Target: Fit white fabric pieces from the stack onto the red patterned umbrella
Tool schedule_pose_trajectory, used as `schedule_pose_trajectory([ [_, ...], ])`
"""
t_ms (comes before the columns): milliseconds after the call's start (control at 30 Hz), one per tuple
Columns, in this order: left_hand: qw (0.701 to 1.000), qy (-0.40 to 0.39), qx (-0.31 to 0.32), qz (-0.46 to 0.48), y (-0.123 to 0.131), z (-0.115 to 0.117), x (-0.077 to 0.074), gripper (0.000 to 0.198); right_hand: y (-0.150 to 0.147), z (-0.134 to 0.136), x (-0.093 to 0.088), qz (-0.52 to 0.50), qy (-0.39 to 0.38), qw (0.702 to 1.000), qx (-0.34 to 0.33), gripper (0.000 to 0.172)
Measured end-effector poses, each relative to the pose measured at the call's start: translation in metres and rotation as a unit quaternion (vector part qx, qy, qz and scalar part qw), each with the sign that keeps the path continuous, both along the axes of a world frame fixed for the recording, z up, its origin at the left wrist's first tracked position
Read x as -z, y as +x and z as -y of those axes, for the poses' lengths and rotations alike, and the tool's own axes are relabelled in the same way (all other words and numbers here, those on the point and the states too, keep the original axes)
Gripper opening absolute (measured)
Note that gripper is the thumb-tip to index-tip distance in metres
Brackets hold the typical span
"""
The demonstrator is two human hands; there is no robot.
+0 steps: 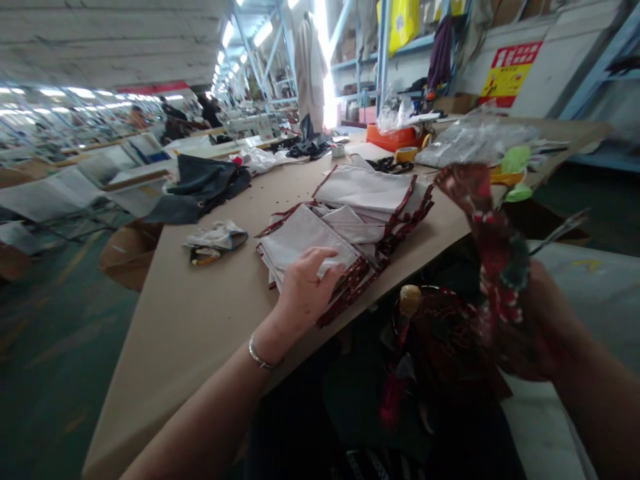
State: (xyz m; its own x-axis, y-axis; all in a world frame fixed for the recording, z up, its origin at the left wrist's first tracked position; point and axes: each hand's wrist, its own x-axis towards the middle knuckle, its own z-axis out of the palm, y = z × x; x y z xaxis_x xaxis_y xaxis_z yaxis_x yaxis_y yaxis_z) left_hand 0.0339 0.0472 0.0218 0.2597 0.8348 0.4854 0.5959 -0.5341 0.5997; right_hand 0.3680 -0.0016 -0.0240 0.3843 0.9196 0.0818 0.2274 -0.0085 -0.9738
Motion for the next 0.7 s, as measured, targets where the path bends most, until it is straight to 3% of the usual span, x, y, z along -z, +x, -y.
schedule_pose_trajectory([
  [100,0.972,0.01,-0.01,-0.232,-0.011,-0.001,0.012,0.025,0.02,0.017,0.082,0.088,-0.107,0.989,0.052,0.034],
  [200,0.946,0.018,-0.036,-0.321,-0.009,0.002,0.017,0.016,0.03,0.035,0.16,0.17,-0.184,0.964,0.087,0.033],
  [267,0.943,0.016,-0.048,-0.328,-0.007,0.002,0.017,0.021,0.03,0.038,0.181,0.194,-0.191,0.958,0.088,0.041],
  [300,0.944,0.012,-0.046,-0.326,-0.007,0.001,0.016,0.024,0.027,0.036,0.179,0.2,-0.177,0.96,0.088,0.046],
  [367,0.946,0.006,-0.039,-0.322,-0.008,-0.002,0.011,0.029,0.012,0.028,0.149,0.202,-0.106,0.969,0.094,0.047],
  [467,0.951,0.007,-0.043,-0.307,-0.01,-0.002,0.001,0.03,-0.036,0.014,0.059,0.239,0.084,0.966,0.055,0.033],
  [533,0.957,0.017,-0.044,-0.285,-0.01,0.0,-0.007,0.029,-0.079,0.004,-0.002,0.309,0.244,0.918,-0.056,0.024],
  [567,0.961,0.023,-0.039,-0.273,-0.011,0.002,-0.011,0.028,-0.101,-0.001,-0.026,0.34,0.287,0.888,-0.116,0.024],
  [633,0.967,0.03,-0.02,-0.253,-0.012,0.004,-0.016,0.028,-0.14,-0.016,-0.055,0.403,0.31,0.842,-0.182,0.027],
  [700,0.97,0.025,-0.004,-0.241,-0.016,0.005,-0.017,0.028,-0.165,-0.035,-0.061,0.468,0.278,0.813,-0.206,0.031],
])
